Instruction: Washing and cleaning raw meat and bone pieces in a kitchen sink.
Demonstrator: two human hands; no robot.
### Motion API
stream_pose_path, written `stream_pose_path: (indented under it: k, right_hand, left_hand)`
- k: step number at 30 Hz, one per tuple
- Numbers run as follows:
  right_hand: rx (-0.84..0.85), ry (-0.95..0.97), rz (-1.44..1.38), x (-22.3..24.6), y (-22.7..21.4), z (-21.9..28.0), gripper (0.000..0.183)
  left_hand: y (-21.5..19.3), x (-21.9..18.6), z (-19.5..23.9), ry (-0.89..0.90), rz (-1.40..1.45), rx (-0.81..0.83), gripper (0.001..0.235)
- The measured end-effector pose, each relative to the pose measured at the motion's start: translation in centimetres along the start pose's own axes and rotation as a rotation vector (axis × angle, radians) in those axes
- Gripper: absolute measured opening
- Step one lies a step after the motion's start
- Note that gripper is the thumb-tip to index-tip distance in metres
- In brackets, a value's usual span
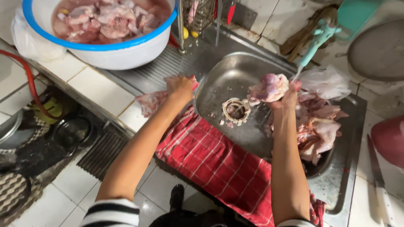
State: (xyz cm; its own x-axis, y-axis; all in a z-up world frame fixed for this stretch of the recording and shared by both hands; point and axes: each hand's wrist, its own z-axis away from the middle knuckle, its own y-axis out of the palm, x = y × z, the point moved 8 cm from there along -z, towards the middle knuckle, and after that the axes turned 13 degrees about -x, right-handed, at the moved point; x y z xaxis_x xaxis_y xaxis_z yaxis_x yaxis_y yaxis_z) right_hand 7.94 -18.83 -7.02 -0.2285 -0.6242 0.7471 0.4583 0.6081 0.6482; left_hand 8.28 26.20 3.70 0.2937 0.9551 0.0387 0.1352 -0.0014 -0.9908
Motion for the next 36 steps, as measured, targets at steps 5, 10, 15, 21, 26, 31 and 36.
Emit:
stream_pose_path:
  k: [5, 10, 15, 21, 26, 31, 36]
  right_hand:
    - [-0.074, 0.119, -0.044, 0.9, 3.2, 3.3, 0.073]
    - [-0.159, 0.011, 0.218, 1.2, -1.5, 3.8, 0.049]
    - [-0.139, 0.079, 0.615, 3.0, -0.1, 12.1, 0.029]
    - [0.282, -0.116, 0.587, 2.3, -8.2, 7.2, 0.073]
    - [0.022, -0.132, 0.824, 6.2, -0.6, 11.1, 0.053]
    - [-0.027, -0.064, 0.990, 5.3, 4.0, 10.3, 0.046]
    - [0.294, -0.058, 1.671, 6.0, 15.0, 16.8, 0.047]
  left_hand:
    - [-1.6, -7.6, -0.1, 0.140, 0.562, -0.215, 0.063]
    - [0.6, -17.4, -2.8, 0.123, 1.378, -0.263, 0.075]
    - [5.6, -28.4, -5.1, 0.087, 1.593, 0.241, 0.087]
    - [9.7, -35.4, -8.3, -0.134, 1.672, 0.308, 0.107]
    - [8.1, -33.6, -4.3, -0.042, 1.674, 0.498, 0.113]
    - [6.7, -29.8, 0.1, 0.022, 1.634, 0.914, 0.104]
    - [8.6, -26.5, 0.5, -0.204, 2.124, 0.722, 0.083]
